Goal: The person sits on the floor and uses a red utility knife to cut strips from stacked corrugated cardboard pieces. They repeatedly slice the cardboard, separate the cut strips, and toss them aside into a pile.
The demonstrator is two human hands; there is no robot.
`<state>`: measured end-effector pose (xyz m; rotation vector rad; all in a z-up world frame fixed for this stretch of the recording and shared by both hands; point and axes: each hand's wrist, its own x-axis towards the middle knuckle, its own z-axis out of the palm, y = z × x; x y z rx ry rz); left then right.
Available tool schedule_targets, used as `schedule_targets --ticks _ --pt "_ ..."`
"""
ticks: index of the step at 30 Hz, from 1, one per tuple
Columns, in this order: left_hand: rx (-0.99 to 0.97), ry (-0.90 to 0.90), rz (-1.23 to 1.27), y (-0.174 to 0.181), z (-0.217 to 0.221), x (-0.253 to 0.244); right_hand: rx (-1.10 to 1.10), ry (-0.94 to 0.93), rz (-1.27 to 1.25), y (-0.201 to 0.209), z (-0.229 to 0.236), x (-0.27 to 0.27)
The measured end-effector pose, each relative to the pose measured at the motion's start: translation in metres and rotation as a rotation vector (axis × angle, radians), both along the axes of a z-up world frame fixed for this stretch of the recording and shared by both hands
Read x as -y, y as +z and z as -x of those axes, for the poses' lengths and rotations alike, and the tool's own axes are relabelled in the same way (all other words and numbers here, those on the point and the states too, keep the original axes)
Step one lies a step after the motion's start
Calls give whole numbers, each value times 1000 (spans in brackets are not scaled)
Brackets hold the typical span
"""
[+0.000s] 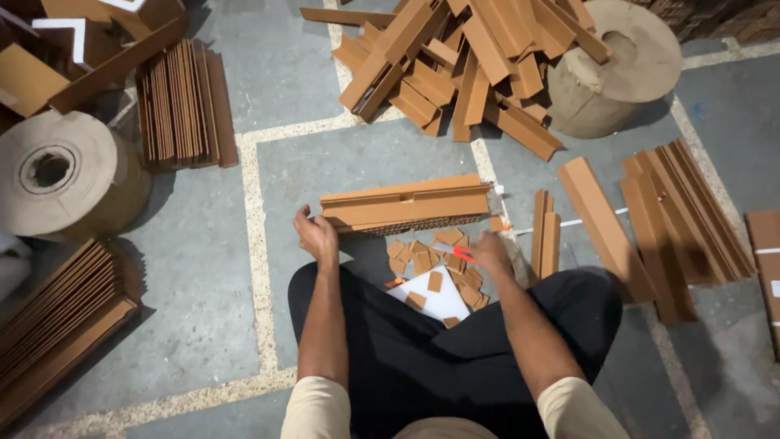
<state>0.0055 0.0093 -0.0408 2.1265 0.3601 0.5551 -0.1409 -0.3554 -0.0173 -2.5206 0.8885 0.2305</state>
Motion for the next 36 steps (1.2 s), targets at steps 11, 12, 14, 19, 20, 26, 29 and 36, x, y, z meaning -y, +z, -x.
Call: schedule_targets --ticks 11,12,14,19,20,26,29,36 --pt "-95 35 175 6 -1 -1 -128 198 190 -27 24 -34" --pt "-57 37 137 10 0 -2 -143 219 224 -28 25 -37" --pt "20 43 62 25 3 -1 -192 231 118 -24 20 -33" --pt "265 -456 -378 91 16 11 -133 384 42 35 26 -52" --pt "241 -604 -458 101 12 21 -69 395 15 55 32 -58" --pt "-7 -994 -980 96 -35 84 208 236 -297 103 33 -103" --pt "-161 -1085 -794 75 -52 90 309 278 -236 86 37 -102" --pt "-12 -1019 -700 63 -42 133 260 218 -72 95 8 -103"
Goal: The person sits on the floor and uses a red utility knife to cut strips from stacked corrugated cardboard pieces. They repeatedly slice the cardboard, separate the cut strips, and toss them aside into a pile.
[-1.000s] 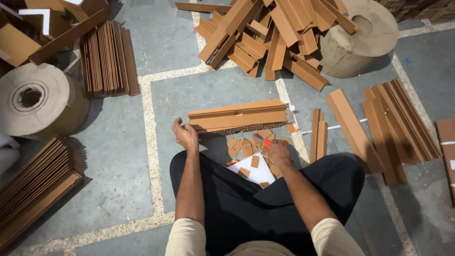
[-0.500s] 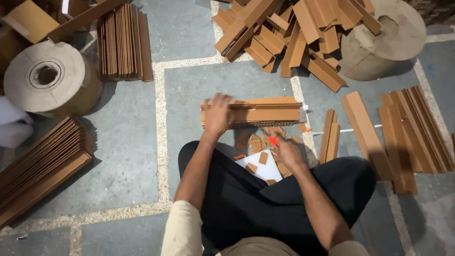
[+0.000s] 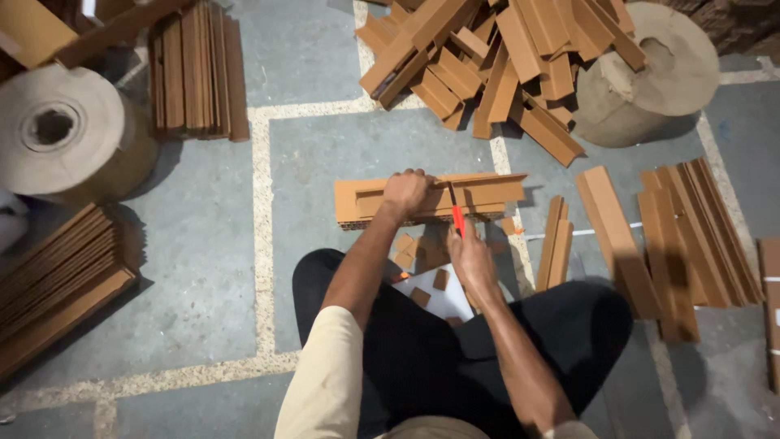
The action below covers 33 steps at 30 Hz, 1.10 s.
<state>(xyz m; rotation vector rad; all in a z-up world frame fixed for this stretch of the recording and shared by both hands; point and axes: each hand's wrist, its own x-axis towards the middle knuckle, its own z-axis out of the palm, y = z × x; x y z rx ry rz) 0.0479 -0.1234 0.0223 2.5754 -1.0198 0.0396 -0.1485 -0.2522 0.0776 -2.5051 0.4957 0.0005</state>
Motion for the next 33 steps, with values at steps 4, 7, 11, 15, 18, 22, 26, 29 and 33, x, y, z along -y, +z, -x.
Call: schedule_targets --ticks 4,7,11,15,18,22,26,29,33 --pt "-50 18 -47 5 -4 7 -31 -22 102 -7 -29 -7" --pt "-60 6 -87 12 -3 3 -26 7 95 -22 -34 -10" --pt "-74 5 -51 17 0 1 -42 12 98 -23 -32 -17" --pt "-50 1 -47 18 0 1 -138 -17 38 -15 -35 -21" --pt "-38 -21 -32 17 0 0 -136 -40 77 -17 -38 -23" --pt "2 -62 -12 13 2 -1 -169 -36 99 -33 -49 -16" --pt "-13 -80 -17 0 -1 1 -212 -34 109 -77 -68 -3" --pt "144 -111 -80 -14 -1 6 -115 -8 168 -125 -104 14" --pt "64 -46 -67 -13 4 4 -200 81 215 -120 -115 25"
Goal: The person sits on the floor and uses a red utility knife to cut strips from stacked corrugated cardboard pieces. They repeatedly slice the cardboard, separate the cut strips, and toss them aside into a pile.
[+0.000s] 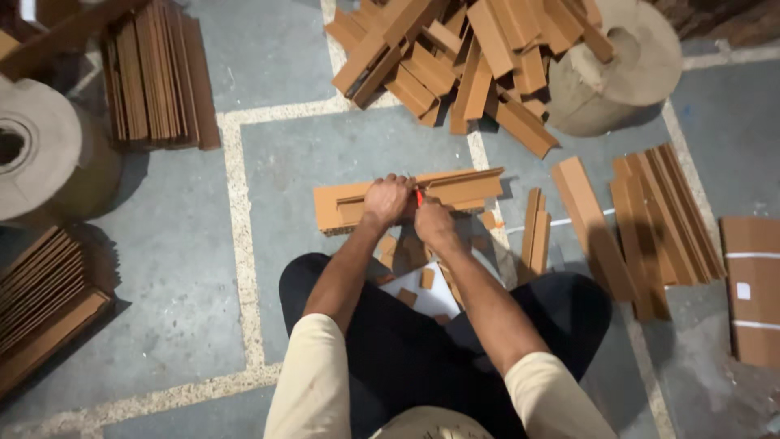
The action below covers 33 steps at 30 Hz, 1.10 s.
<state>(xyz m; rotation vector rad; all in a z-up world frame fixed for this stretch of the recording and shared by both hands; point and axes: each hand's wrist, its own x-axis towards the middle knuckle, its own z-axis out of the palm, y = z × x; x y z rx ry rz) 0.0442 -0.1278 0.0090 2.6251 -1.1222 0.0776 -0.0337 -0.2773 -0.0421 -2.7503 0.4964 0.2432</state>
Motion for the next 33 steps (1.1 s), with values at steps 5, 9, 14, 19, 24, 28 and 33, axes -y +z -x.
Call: schedule_targets --ticks 5,9,14,19,24,28,33 --pt "8 53 26 21 3 -4 62 -12 -68 66 35 -15" --pt "10 51 -25 22 9 -2 -13 -22 -73 135 80 -31" --pt "57 20 32 8 -2 5 113 -106 -106 160 129 -29" --pt "-109 59 -11 -2 -14 29 154 -156 -80 134 107 -20" --pt "-111 83 10 -2 -13 35 125 -116 -31 109 77 -21" --pt "-125 80 -8 12 -12 30 169 -136 -20 97 72 -20" --pt "-209 80 -14 33 -8 27 147 -158 6 92 74 -25"
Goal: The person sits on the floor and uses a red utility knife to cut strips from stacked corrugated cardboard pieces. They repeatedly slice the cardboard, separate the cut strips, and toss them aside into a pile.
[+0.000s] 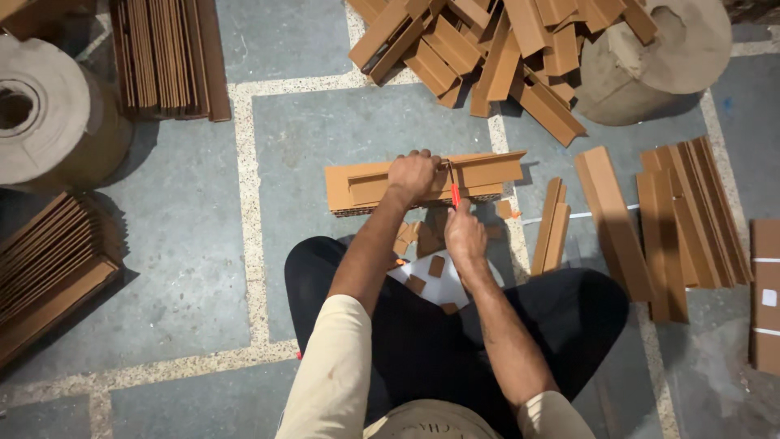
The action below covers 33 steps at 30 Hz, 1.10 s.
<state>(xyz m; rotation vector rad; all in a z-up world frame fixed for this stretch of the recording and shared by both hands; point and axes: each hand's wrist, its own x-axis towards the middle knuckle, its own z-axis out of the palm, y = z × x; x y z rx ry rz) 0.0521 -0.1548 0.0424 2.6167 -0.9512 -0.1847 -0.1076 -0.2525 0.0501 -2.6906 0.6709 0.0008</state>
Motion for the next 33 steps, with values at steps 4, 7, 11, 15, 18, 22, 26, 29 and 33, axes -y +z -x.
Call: schedule_targets --ticks 4,7,11,15,18,22,26,29,33 --pt "42 -45 29 3 4 -4 -65 7 -22 1 -5 2" --pt "92 -81 56 -7 5 0 -87 33 -15 -6 -15 9" --pt "175 -163 31 -32 -1 3 -109 70 -45 -41 -37 31" --pt "221 -160 71 -37 -6 0 -141 9 20 -74 -88 43" --pt "251 -115 50 -23 5 -1 -27 144 -63 -54 -66 44" --pt "227 -81 -2 -21 14 -3 -211 112 -43 -1 -22 35" --pt "249 -106 16 -25 8 -2 -159 230 -33 31 60 40" --pt "101 -153 26 -16 16 -5 -347 244 14 31 69 55" --pt "300 -100 6 -2 43 -19 -665 265 137 34 57 42"
